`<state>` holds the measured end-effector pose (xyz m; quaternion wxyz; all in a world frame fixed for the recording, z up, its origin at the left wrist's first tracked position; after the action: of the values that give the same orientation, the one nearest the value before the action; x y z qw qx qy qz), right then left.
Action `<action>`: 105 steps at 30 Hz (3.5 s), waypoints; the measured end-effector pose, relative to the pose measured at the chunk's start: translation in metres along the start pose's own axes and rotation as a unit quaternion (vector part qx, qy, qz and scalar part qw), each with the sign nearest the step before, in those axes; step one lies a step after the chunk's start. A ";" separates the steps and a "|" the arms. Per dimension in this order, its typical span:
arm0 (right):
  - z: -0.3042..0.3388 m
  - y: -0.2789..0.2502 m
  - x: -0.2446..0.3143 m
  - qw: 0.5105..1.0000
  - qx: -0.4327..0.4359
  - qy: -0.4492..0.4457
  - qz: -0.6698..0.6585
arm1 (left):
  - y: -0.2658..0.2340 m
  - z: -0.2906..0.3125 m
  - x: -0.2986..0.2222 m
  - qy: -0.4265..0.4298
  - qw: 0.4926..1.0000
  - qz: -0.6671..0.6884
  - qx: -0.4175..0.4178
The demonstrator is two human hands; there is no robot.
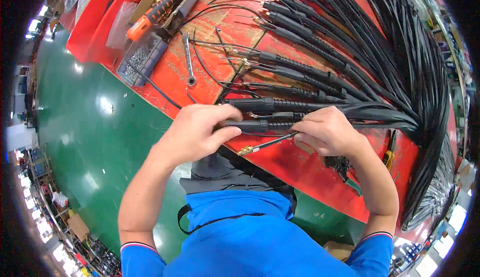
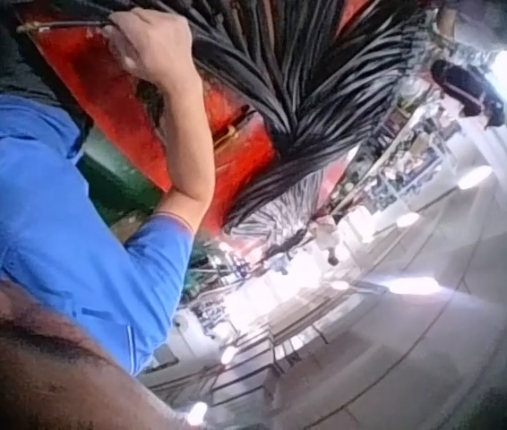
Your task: The person assembles plastic clips, screws, and connectors onto a large wiring harness by hand, securing them with an electric screwdriver and pliers.
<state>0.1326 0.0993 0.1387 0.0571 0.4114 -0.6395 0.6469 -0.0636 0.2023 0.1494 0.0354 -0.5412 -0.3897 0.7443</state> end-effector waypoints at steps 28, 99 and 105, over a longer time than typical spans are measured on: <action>0.000 0.008 -0.034 0.989 0.073 0.122 -0.035 | 0.042 -0.061 -0.153 0.442 0.789 -0.427 -0.012; -0.010 -0.007 -0.020 0.975 0.000 0.113 -0.191 | 0.027 0.105 0.036 -0.096 0.901 0.353 -0.233; -0.010 -0.007 -0.020 0.971 0.003 0.120 -0.205 | 0.036 0.080 0.023 -0.108 0.915 0.330 -0.208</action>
<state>0.1454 0.1182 0.1331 0.2638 0.4530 -0.5281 0.6680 -0.1260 0.1448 0.1182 -0.3674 -0.5506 -0.3365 0.6698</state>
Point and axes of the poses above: each hand's wrist, its own z-axis away from the middle knuckle, its own y-axis out of the palm, x = y × z, the point moved 8 cm from there along -z, towards the middle knuckle, and after that the axes turned 1 degree about y, right-handed, at the moved point
